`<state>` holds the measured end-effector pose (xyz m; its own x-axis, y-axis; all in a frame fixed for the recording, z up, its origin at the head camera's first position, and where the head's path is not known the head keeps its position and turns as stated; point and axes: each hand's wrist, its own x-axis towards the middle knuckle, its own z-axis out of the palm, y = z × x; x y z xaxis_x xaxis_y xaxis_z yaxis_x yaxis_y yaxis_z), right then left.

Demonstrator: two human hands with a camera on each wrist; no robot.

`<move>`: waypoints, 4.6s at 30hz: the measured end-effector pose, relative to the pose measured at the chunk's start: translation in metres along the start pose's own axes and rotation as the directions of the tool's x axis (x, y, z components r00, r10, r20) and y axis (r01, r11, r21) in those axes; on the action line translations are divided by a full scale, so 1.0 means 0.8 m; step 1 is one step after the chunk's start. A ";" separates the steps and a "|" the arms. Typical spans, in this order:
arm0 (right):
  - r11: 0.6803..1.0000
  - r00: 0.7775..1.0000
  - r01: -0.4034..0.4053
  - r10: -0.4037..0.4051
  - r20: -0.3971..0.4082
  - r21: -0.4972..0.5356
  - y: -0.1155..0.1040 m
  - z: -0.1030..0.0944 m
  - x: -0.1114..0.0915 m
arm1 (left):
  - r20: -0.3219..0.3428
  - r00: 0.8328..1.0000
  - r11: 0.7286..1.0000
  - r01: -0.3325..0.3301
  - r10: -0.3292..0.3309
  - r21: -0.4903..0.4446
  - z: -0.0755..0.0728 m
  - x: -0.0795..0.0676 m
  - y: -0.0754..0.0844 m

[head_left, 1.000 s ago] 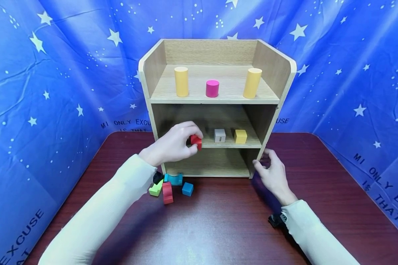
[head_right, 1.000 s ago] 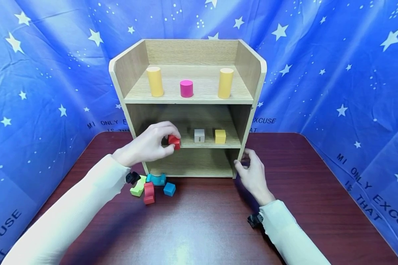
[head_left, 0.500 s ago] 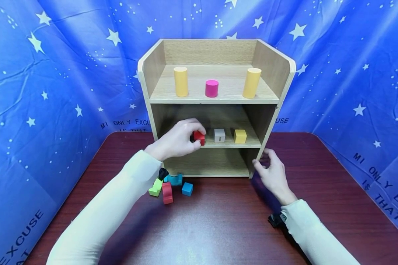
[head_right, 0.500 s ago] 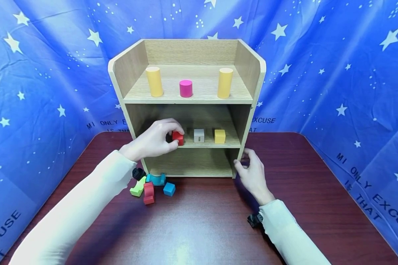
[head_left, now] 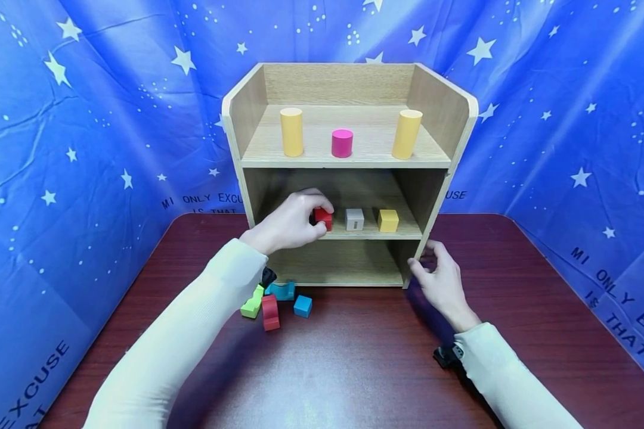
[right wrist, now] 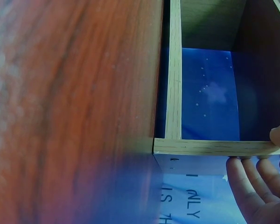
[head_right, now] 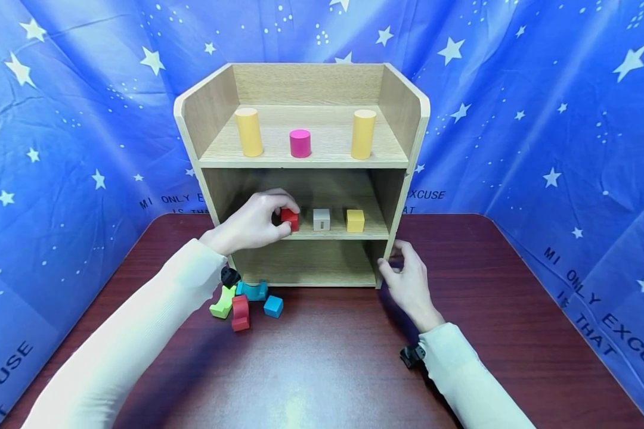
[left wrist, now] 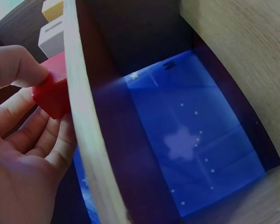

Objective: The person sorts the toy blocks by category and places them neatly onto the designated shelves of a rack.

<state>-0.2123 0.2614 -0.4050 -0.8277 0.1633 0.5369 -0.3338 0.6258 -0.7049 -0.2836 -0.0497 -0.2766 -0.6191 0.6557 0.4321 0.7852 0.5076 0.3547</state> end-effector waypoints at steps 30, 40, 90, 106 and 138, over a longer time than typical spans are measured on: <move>1.000 1.000 -0.010 0.010 -0.006 -0.019 0.000 -0.001 0.002 | -0.037 0.999 0.999 -0.036 0.036 0.002 0.006 -0.001 -0.010; 1.000 1.000 -0.015 0.015 0.000 -0.026 0.000 -0.001 0.000 | -0.039 0.998 0.998 -0.043 0.045 0.034 0.001 -0.008 -0.010; 1.000 1.000 0.005 -0.005 -0.005 -0.007 0.002 0.001 0.001 | -0.208 0.958 0.980 -0.198 0.199 0.025 0.004 -0.088 0.006; 1.000 1.000 0.006 -0.006 -0.005 -0.015 0.002 0.000 0.000 | -0.198 0.956 0.976 -0.217 0.217 0.022 0.022 -0.113 0.005; 1.000 1.000 -0.007 0.007 0.004 0.005 0.006 0.002 0.001 | -0.031 0.996 0.995 -0.087 0.089 0.050 0.064 -0.151 -0.009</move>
<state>-0.2155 0.2632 -0.4083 -0.8315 0.1648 0.5306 -0.3305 0.6210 -0.7107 -0.2137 -0.1038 -0.3732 -0.5473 0.6807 0.4870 0.8357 0.4759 0.2740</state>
